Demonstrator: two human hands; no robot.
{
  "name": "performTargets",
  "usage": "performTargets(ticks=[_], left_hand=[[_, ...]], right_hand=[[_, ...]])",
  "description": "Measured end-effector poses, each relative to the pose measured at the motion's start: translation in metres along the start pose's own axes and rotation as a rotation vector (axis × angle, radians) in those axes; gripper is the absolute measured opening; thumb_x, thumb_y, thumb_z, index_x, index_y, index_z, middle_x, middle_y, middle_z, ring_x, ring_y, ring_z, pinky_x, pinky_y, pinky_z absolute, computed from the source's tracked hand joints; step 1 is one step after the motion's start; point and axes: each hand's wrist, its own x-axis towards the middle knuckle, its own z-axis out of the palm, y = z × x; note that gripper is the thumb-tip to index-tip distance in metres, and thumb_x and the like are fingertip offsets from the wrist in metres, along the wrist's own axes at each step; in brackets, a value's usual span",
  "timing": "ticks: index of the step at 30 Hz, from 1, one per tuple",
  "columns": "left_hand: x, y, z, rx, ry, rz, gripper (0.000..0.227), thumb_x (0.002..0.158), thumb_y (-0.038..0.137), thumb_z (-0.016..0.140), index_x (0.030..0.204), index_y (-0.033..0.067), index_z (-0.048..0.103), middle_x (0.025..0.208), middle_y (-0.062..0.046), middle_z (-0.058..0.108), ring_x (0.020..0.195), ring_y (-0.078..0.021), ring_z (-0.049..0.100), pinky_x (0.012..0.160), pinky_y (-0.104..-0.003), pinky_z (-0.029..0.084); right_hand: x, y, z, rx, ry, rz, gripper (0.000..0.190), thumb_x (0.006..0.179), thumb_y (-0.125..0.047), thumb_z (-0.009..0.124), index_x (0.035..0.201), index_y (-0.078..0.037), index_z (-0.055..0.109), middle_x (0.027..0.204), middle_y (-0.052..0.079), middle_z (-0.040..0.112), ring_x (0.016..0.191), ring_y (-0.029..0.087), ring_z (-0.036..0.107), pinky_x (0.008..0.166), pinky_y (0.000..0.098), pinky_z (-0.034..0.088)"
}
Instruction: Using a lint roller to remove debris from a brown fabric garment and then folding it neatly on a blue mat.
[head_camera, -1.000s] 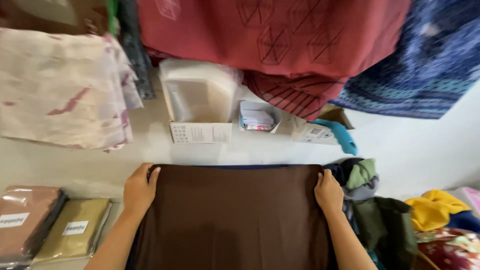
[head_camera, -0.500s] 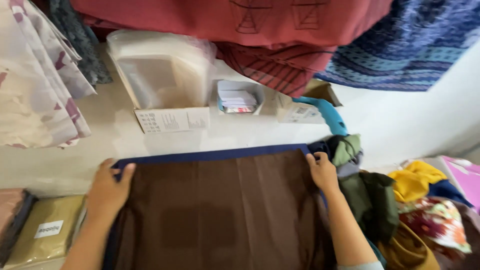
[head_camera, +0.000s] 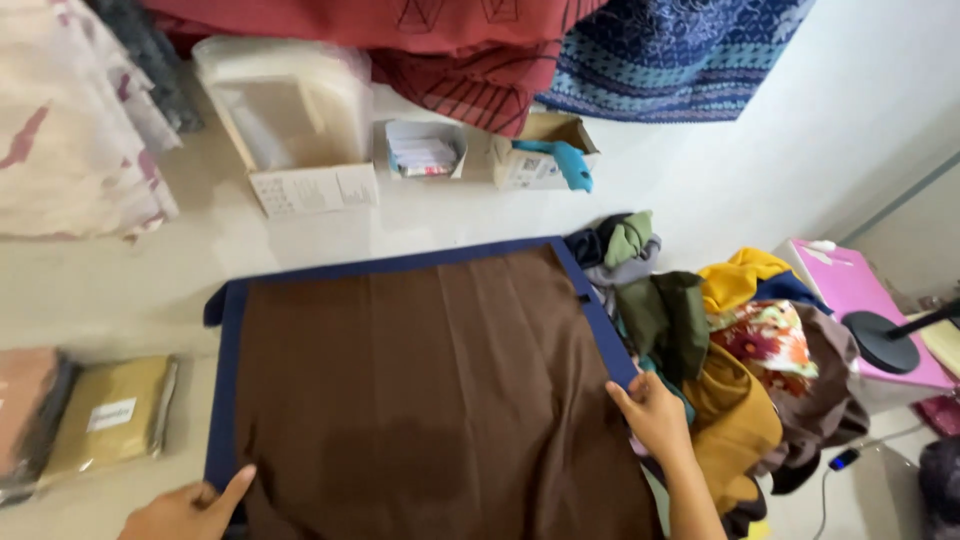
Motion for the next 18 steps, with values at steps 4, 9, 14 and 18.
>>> performTargets(ticks=[4,9,14,18], left_hand=[[-0.012,0.025,-0.091,0.021,-0.485,-0.096,0.072,0.076,0.088,0.048,0.089,0.0299,0.088,0.089,0.011,0.083,0.092,-0.0124,0.076,0.081,-0.022,0.057],[-0.020,0.003,-0.086,-0.319,-0.470,-0.069,0.044,0.086,0.058,0.067,0.097,0.0215,0.088,0.079,0.002,0.082,0.082,-0.0185,0.075,0.079,-0.027,0.057],[-0.019,-0.008,-0.084,-0.414,-0.438,0.046,0.044,0.090,0.053,0.067,0.092,0.0122,0.083,0.077,-0.002,0.078,0.077,-0.0191,0.072,0.077,-0.028,0.053],[-0.004,0.006,-0.089,-0.190,-0.463,0.083,0.046,0.090,0.060,0.064,0.089,0.0184,0.083,0.082,0.001,0.078,0.083,-0.0172,0.073,0.080,-0.029,0.056]], right_hand=[[-0.005,-0.009,-0.011,0.226,-0.137,0.168,0.036,0.085,-0.030,0.082,0.096,-0.006,0.058,0.074,0.010,0.072,0.062,0.024,0.065,0.061,0.0346,0.052],[0.012,0.036,0.007,0.445,-0.214,0.095,0.031,0.085,-0.009,0.083,0.102,-0.006,0.057,0.070,0.010,0.067,0.050,0.021,0.052,0.050,0.0334,0.041],[0.025,0.049,0.004,0.853,-0.265,0.136,0.028,0.093,0.003,0.069,0.112,-0.002,0.050,0.082,0.018,0.064,0.058,0.024,0.057,0.048,0.0344,0.045],[0.030,0.055,0.013,0.778,-0.305,0.075,0.027,0.093,0.001,0.068,0.113,-0.002,0.051,0.072,0.012,0.055,0.053,0.022,0.051,0.046,0.0348,0.043]])
